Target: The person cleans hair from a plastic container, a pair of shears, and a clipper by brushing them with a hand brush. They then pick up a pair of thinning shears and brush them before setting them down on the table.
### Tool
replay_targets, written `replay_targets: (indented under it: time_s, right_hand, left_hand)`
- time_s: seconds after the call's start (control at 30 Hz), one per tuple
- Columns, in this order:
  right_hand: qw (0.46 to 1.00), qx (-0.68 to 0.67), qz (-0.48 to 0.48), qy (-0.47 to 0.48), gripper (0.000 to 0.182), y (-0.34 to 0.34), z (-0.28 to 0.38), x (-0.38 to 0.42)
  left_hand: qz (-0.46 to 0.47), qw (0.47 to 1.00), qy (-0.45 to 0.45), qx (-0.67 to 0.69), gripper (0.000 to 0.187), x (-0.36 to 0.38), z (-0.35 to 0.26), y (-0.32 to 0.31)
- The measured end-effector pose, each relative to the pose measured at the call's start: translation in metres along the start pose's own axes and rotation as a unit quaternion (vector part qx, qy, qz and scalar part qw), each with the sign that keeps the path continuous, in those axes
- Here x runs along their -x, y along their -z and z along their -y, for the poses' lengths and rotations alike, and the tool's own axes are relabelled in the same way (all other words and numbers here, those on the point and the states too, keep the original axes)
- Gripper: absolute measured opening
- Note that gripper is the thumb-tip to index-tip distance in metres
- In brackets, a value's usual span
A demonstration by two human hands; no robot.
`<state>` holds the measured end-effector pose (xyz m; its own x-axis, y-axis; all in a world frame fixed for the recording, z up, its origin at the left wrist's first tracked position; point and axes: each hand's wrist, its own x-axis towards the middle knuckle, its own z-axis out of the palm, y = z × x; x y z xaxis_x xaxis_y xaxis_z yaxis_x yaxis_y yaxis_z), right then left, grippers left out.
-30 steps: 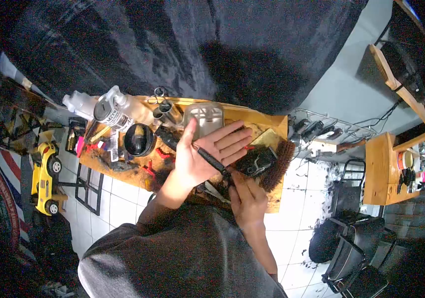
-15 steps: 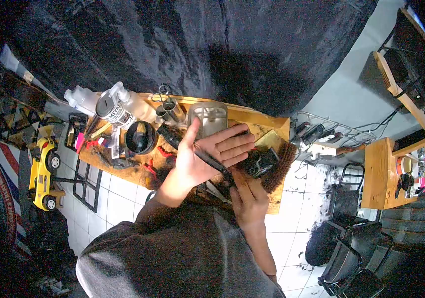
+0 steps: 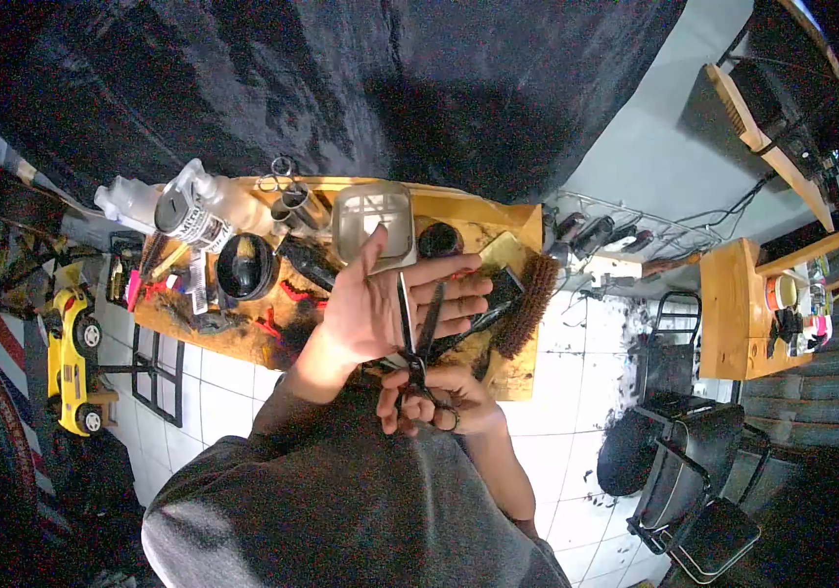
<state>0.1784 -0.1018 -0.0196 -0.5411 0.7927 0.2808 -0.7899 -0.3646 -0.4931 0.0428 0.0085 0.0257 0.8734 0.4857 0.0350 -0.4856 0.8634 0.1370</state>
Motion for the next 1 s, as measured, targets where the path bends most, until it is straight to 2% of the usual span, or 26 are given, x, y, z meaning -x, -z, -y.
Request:
replay_targets:
  time_s: [0.07, 0.17, 0.23, 0.27, 0.33, 0.47, 0.53, 0.63, 0.73, 0.8, 0.87, 0.9, 0.93, 1.0]
  right_hand:
    - [1.0, -0.023, 0.015, 0.005, 0.061, 0.003, 0.001, 0.0]
    - [1.0, -0.006, 0.009, -0.002, 0.066, 0.014, 0.0, 0.008]
    - [0.996, -0.048, 0.07, -0.013, 0.067, 0.018, 0.0, 0.009]
    - [0.996, -0.048, 0.07, -0.014, 0.067, 0.011, 0.0, 0.007]
    - [0.997, 0.042, -0.054, 0.023, 0.044, -0.009, 0.003, 0.002]
    - [0.999, 0.022, -0.009, 0.024, 0.047, 0.004, 0.001, 0.004]
    - [0.999, -0.034, 0.014, -0.033, 0.052, 0.005, 0.005, 0.006]
    - [0.997, -0.079, -0.008, -0.009, 0.057, -0.008, 0.006, -0.004]
    - [0.999, -0.002, 0.008, -0.051, 0.065, 0.019, 0.002, 0.017]
    - [0.999, -0.037, 0.019, -0.035, 0.07, 0.023, -0.002, 0.02]
    - [0.997, -0.071, 0.027, -0.019, 0.075, 0.022, -0.005, 0.018]
    - [0.992, -0.112, 0.055, -0.033, 0.083, 0.023, -0.005, 0.015]
    - [0.984, -0.152, 0.083, -0.048, 0.091, 0.024, -0.006, 0.014]
    - [0.984, -0.146, 0.079, -0.062, 0.098, 0.027, -0.007, 0.015]
  left_hand:
    - [0.0, 1.0, 0.005, 0.026, 0.094, -0.001, 0.002, 0.001]
    - [-0.012, 1.0, 0.012, -0.012, 0.098, -0.002, 0.003, 0.0]
    - [-0.015, 0.999, 0.008, -0.036, 0.096, -0.002, 0.004, 0.002]
    - [-0.016, 0.999, 0.007, -0.036, 0.096, -0.002, 0.003, 0.003]
    - [-0.004, 1.0, 0.018, 0.017, 0.088, -0.003, 0.003, 0.004]
    - [-0.04, 0.998, 0.032, -0.033, 0.082, -0.005, 0.008, 0.003]
    - [-0.061, 0.993, 0.04, -0.096, 0.077, -0.005, 0.01, 0.001]
    - [-0.057, 0.995, 0.046, -0.069, 0.073, -0.007, 0.012, 0.007]
    - [-0.045, 0.996, 0.049, -0.061, 0.067, -0.006, 0.012, 0.004]
    - [-0.03, 0.996, 0.049, -0.07, 0.061, -0.002, 0.013, 0.005]
    - [-0.061, 0.972, 0.013, -0.226, 0.052, 0.003, 0.017, 0.014]
    - [0.015, 0.995, -0.002, -0.099, 0.052, -0.001, 0.02, 0.019]
    - [0.014, 0.995, -0.001, -0.099, 0.052, -0.001, 0.023, 0.02]
    - [-0.016, 0.965, -0.091, -0.246, 0.046, 0.003, 0.031, 0.02]
